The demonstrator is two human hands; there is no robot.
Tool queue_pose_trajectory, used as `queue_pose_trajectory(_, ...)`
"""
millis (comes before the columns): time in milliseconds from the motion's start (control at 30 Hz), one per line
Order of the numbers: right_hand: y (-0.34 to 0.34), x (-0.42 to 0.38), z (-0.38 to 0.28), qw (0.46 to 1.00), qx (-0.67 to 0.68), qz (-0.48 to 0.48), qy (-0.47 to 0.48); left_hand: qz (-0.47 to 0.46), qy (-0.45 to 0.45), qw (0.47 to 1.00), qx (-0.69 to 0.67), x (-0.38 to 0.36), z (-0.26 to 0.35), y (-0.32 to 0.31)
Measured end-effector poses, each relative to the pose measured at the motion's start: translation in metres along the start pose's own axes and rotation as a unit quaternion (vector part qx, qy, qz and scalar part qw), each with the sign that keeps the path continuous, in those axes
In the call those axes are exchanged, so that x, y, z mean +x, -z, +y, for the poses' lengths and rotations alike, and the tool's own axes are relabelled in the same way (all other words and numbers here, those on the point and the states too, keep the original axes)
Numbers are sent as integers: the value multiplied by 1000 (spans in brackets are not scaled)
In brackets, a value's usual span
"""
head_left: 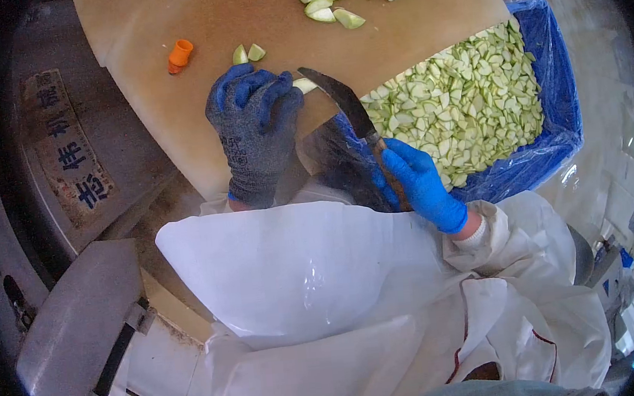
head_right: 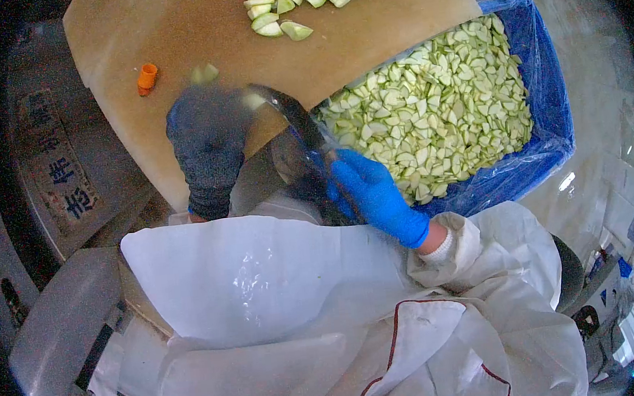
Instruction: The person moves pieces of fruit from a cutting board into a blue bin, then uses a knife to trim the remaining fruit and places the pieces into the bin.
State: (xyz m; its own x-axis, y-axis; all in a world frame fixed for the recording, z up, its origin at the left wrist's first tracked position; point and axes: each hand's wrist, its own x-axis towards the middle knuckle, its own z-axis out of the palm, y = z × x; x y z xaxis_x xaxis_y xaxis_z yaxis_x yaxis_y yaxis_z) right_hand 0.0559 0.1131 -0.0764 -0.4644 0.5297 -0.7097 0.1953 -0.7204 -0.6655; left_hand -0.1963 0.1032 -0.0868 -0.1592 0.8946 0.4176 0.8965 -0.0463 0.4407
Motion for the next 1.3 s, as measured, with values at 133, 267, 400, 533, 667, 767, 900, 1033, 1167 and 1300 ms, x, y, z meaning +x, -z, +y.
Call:
queue_pose_trajectory(133,3,1,2,1000,-10,-13,-6,6,-1,1000,-4,0,-1,0)
queue_pose_trajectory(267,-7,-2,0,1000,-16,22,11,30,-14,999,-1,3,2,1)
queue_pose_trajectory(400,-14,2,-2,1000,-11,11,-6,10,0,1000,12,2,1,-1)
queue_pose_trajectory(533,-18,2,-5,1000,-4,-2,-6,22,-1,1000,1,5,8,3)
queue_pose_trajectory(667,-20,-1,-15,999,-15,-19,-25,9,31,999,-6,5,12,5)
queue_pose_trajectory(767,-19,4,-11,999,-37,-32,4,8,30,1000,-5,4,11,4)
queue_pose_trajectory(900,-23,5,-10,999,-49,-18,7,9,40,999,-8,6,9,5)
queue_pose_trajectory(1033,-23,8,0,997,-64,-3,40,29,64,996,53,15,16,8)
queue_pose_trajectory(1167,-25,6,8,992,-108,-4,64,28,80,996,4,16,10,13)
queue_pose_trajectory(1300,-23,6,6,986,-158,-5,57,1,-12,1000,-11,20,2,13)
